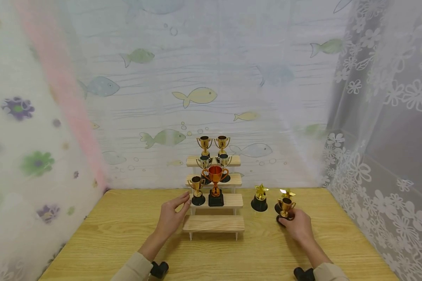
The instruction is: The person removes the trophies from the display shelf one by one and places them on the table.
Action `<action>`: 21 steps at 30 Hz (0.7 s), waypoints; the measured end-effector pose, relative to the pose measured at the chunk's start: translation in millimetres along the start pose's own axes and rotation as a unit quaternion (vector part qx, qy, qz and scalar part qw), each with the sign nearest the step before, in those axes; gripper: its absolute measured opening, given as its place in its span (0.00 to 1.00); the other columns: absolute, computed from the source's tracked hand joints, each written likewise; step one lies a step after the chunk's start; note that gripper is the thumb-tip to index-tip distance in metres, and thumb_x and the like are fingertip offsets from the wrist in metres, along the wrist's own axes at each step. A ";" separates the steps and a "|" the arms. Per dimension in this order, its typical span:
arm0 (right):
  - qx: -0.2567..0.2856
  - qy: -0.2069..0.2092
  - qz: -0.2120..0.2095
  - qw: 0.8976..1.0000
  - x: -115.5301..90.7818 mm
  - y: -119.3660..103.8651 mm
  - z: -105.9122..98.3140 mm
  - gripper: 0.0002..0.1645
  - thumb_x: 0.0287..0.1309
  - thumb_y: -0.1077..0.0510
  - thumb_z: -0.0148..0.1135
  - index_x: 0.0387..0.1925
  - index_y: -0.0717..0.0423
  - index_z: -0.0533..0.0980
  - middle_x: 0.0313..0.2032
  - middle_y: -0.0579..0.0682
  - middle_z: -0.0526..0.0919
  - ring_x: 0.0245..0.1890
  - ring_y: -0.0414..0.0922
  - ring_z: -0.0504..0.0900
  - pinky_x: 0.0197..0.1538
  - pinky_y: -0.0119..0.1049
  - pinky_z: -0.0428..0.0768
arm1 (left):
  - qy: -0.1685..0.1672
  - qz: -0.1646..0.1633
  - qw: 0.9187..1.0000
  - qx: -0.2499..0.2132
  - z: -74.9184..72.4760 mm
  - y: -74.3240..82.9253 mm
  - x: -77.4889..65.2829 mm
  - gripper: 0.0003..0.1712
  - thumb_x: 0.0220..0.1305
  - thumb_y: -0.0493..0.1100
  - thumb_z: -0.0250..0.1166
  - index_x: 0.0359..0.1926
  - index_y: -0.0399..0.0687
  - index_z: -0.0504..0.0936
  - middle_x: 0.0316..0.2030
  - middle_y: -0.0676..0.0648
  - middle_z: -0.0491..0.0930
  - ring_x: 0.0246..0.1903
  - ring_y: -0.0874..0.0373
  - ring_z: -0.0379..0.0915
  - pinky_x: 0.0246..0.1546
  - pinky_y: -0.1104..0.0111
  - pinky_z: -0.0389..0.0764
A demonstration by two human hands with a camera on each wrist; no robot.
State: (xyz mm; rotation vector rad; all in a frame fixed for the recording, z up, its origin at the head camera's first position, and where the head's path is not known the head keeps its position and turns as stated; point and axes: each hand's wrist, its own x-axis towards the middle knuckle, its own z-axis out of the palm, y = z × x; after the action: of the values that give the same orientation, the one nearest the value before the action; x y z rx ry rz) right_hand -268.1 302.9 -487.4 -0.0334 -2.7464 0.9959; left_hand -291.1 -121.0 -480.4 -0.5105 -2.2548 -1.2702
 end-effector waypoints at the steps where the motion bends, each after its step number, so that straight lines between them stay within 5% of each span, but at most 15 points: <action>1: -0.001 0.000 0.001 1.000 0.4 1.0 0.3 0.23 0.59 0.58 0.71 0.46 0.77 0.79 0.38 0.66 0.86 0.38 0.59 0.84 0.41 0.55 0.82 | -0.001 0.000 1.000 0.000 -0.1 0.1 0.2 0.18 0.73 0.41 0.66 0.56 0.31 0.84 0.60 0.39 0.81 0.58 0.44 0.80 0.59 0.50 0.79; 21: -0.012 -0.006 0.001 1.000 -1.1 9.7 0.9 0.25 0.58 0.57 0.72 0.44 0.77 0.80 0.41 0.70 0.85 0.45 0.69 0.82 0.48 0.62 0.80 | 0.000 0.004 1.000 -0.004 -1.5 4.9 0.0 0.17 0.71 0.38 0.66 0.55 0.29 0.84 0.59 0.36 0.81 0.57 0.42 0.80 0.57 0.49 0.80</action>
State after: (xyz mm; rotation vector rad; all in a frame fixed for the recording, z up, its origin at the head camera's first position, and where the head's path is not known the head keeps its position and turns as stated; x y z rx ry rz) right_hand -267.7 309.7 -494.4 -0.0338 -2.7699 0.9666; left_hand -288.1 -119.9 -476.4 -0.5219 -2.2464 -1.2755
